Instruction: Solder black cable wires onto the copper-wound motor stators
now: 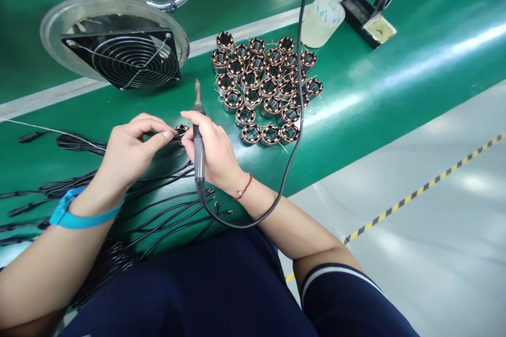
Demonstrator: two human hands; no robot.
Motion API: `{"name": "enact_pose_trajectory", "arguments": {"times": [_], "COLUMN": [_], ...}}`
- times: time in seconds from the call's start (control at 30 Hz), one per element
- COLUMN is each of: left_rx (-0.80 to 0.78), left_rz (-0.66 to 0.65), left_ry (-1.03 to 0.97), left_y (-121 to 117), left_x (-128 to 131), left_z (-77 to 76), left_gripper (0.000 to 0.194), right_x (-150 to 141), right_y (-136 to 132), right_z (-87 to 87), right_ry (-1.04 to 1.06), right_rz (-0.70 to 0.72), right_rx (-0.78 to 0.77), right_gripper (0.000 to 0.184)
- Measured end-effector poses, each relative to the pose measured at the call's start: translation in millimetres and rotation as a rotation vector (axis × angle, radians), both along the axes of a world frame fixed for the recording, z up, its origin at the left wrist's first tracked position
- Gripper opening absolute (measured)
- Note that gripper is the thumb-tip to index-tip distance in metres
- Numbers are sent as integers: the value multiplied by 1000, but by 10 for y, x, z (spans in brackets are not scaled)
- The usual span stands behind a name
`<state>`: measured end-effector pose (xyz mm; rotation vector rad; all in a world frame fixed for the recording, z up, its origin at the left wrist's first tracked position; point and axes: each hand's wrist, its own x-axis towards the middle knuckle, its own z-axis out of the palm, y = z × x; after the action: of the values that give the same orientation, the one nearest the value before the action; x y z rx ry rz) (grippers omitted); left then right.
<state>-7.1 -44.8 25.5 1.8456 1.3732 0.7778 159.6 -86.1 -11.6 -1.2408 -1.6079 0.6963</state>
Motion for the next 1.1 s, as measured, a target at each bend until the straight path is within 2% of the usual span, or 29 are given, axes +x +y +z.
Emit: {"name": "enact_pose_trajectory", "arguments": {"times": [0.1, 0.2, 0.33, 0.47, 0.57, 0.63, 0.73, 0.87, 1.0, 1.1], "left_rx": [139, 166, 268, 444, 558, 584, 519, 335, 126, 54], "left_rz": [-93, -199, -260, -323, -307, -288, -256, -133, -39, -13], "left_ry": [54, 81, 121, 241, 340, 333, 252, 160, 107, 76], "left_y": [-25, -38, -34, -27, -33, -44, -64, -59, -19, 5], "left_x": [-21, -24, -11, -15, -26, -25, -4, 25, 19, 3], "left_z": [35, 54, 45, 6, -30, -42, -31, 12, 32, 25], "left_gripper": [9, 8, 9, 8, 9, 10, 13, 12, 11, 11], "right_x": [-17, -30, -29, -31, -42, -45, -28, 6, -12, -48], "right_y": [16, 33, 46, 52, 54, 54, 62, 112, 187, 235], "right_z": [-11, -16, 0, -6, -20, -21, -20, -61, -143, -184], "right_ry": [152, 272, 402, 418, 415, 404, 334, 268, 297, 350], "right_rz": [28, 50, 61, 54, 24, 8, -29, -77, -28, 24], "right_rx": [-61, -109, -130, -143, -147, -135, -103, -81, -131, -172], "right_gripper": [45, 49, 48, 45, 45, 44, 46, 48, 44, 43]}}
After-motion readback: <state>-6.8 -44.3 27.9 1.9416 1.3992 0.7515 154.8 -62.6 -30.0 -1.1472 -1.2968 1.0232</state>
